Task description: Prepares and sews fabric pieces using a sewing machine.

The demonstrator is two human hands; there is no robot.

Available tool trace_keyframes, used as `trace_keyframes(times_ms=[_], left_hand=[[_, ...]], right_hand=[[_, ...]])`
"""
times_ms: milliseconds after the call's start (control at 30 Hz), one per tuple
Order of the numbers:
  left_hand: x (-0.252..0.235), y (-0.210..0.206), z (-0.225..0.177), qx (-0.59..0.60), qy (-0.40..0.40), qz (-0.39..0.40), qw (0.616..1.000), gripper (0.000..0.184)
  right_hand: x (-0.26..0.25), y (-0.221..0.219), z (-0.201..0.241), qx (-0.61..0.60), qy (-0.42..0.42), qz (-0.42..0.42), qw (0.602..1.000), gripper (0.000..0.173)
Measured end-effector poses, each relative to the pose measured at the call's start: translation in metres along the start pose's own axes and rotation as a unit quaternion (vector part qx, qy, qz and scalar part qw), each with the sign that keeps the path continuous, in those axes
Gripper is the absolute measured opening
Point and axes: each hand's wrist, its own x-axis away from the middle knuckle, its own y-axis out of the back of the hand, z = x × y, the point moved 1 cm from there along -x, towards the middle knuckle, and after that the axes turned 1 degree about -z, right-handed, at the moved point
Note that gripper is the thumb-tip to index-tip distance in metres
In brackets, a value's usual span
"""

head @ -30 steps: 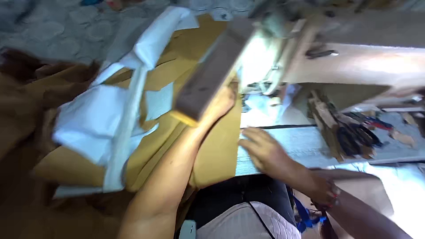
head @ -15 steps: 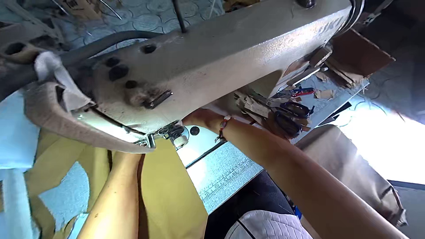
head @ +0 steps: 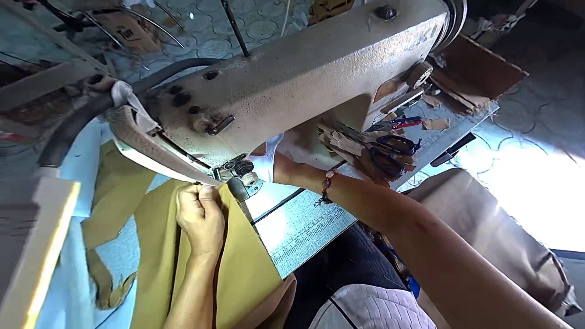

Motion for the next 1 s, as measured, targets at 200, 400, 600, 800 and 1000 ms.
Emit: trace_keyframes(times_ms=[200,400,600,800,1000], left_hand=[[0.012,0.038,0.019,-0.107,0.018,0.084,0.991,0.046],[0.059,0.078,-0.008,-0.208,0.146,0.206,0.945,0.060],[0.149,0.081,-0.044,-0.197,0.058,0.252,0.946,0.058],[0.159,0.064,-0.069,-0.131,-0.050,0.208,0.968,0.045],[0.099,0.059,-0.044,-0.212,0.052,0.181,0.959,0.049]], right_hand=[[0.042,0.000,0.000,-0.061,0.029,-0.091,0.994,0.024],[0.165,0.006,0.095,-0.168,0.106,0.082,0.977,0.025],[0.227,-0.045,0.103,-0.262,-0.092,0.269,0.922,0.047],[0.203,-0.067,0.131,-0.379,-0.312,0.289,0.822,0.038],[0.209,-0.067,0.147,-0.413,-0.410,0.129,0.803,0.022]])
